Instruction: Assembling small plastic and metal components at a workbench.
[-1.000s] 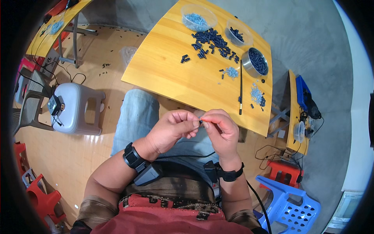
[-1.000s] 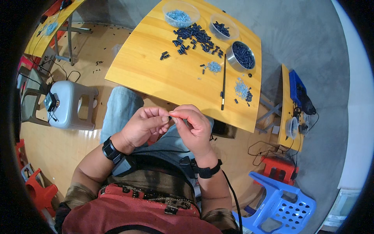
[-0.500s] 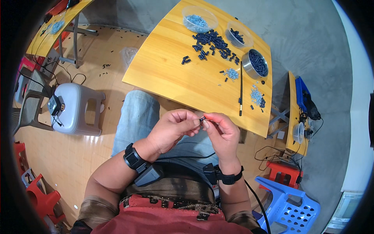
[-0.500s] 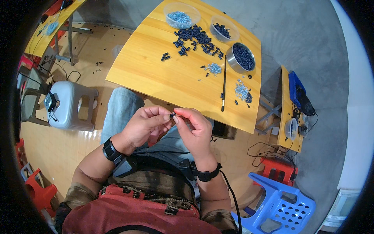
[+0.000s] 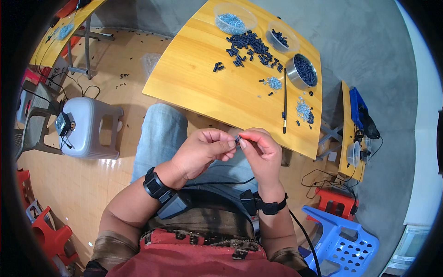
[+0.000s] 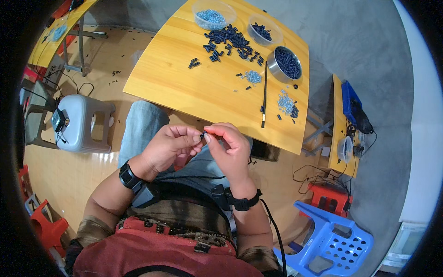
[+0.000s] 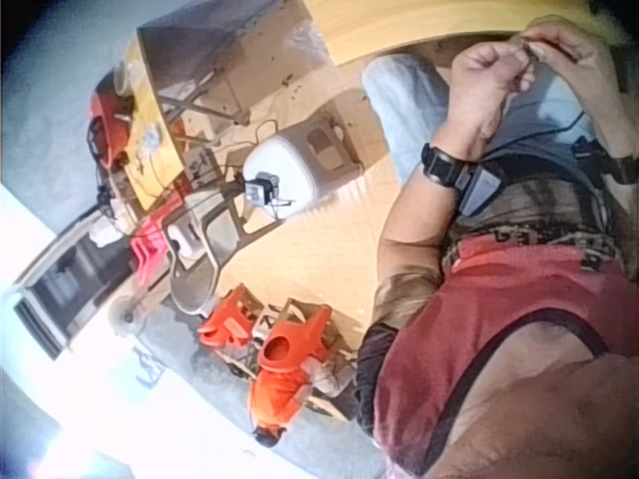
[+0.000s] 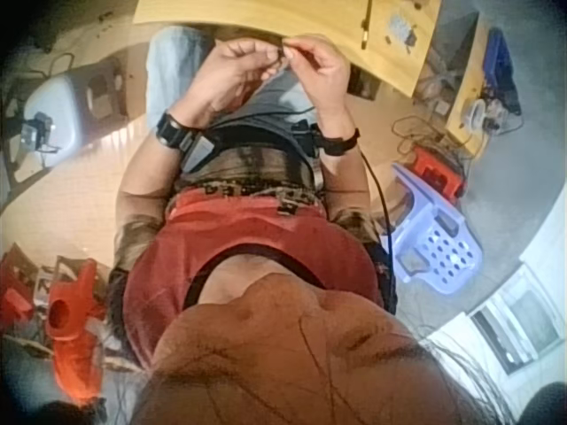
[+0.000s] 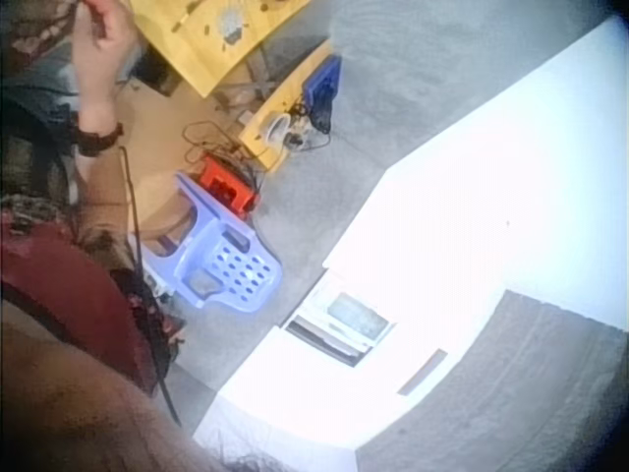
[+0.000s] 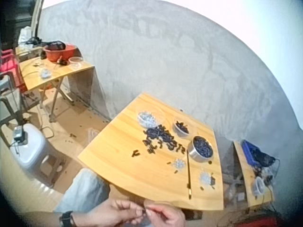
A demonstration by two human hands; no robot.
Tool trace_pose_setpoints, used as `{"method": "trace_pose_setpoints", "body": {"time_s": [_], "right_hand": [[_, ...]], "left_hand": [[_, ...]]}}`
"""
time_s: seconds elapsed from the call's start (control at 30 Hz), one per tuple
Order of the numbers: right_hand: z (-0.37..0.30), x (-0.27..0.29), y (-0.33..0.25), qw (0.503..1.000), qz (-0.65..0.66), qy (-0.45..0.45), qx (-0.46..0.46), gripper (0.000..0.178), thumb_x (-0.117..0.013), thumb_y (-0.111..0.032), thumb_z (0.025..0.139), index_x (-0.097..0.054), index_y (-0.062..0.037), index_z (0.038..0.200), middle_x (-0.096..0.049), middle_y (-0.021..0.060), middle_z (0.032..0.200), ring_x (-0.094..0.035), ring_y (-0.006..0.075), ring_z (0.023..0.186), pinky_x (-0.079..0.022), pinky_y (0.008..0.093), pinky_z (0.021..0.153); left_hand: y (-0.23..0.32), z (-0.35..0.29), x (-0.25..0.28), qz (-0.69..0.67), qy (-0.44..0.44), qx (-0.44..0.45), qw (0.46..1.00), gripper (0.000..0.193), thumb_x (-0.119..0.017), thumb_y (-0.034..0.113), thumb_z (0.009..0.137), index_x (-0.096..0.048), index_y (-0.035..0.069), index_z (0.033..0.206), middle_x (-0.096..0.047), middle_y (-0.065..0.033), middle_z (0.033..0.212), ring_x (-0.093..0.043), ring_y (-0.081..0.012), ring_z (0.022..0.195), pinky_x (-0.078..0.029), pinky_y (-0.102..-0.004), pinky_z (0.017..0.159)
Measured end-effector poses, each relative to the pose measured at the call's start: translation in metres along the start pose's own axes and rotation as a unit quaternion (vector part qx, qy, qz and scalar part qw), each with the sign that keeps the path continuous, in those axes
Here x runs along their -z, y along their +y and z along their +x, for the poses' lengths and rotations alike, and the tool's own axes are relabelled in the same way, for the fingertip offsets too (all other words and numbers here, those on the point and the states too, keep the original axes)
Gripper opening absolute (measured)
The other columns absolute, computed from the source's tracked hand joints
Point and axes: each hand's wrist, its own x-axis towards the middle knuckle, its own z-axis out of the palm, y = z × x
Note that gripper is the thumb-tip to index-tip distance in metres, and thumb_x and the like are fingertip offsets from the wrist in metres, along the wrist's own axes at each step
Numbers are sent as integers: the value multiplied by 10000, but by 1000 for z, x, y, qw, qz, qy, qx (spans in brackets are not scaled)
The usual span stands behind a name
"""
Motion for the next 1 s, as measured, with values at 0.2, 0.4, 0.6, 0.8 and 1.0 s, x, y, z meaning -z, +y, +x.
{"method": "trace_pose_setpoints", "body": {"time_s": [0.2, 0.4, 0.6, 0.8, 1.0], "right_hand": [[-5, -8, 5, 995, -67, -7, 72, 367, -701, 36, 686, -594, -18, 1033, -576, 99, 980, -581, 159, 807, -471, 247, 720], [-5, -13, 5, 979, -163, 8, 125, 431, -715, 33, 645, -570, -32, 1047, -564, 108, 986, -587, 181, 783, -490, 270, 684], [-4, -12, 2, 981, -147, 21, 126, 400, -714, 33, 660, -571, -25, 1030, -562, 104, 975, -588, 172, 736, -490, 268, 665], [-4, -9, 0, 973, -179, 4, 147, 394, -704, 43, 664, -573, -21, 1029, -560, 103, 971, -593, 168, 746, -498, 271, 662], [-7, -8, -1, 972, -193, 8, 135, 396, -710, 41, 650, -582, -21, 1020, -567, 116, 991, -598, 197, 783, -505, 277, 681]], "left_hand": [[2, 0, 0, -54, 19, 11, 998, 141, -593, 114, 879, -619, -11, 937, -651, -83, 834, -611, -117, 722, -500, -224, 629], [1, 0, 0, -55, 8, 18, 998, 163, -611, 124, 871, -621, -18, 952, -653, -88, 932, -620, -138, 844, -494, -252, 744], [3, -2, -4, -47, 16, 19, 999, 226, -569, 193, 905, -628, -9, 988, -657, -91, 958, -620, -119, 840, -494, -240, 736], [3, -1, -2, -84, 9, 58, 995, 229, -562, 209, 911, -632, 4, 989, -657, -69, 935, -612, -102, 810, -489, -218, 711], [-3, 0, -4, -6, 14, 6, 1000, 163, -591, 139, 891, -619, -12, 946, -651, -65, 920, -609, -110, 820, -496, -233, 723]]}}
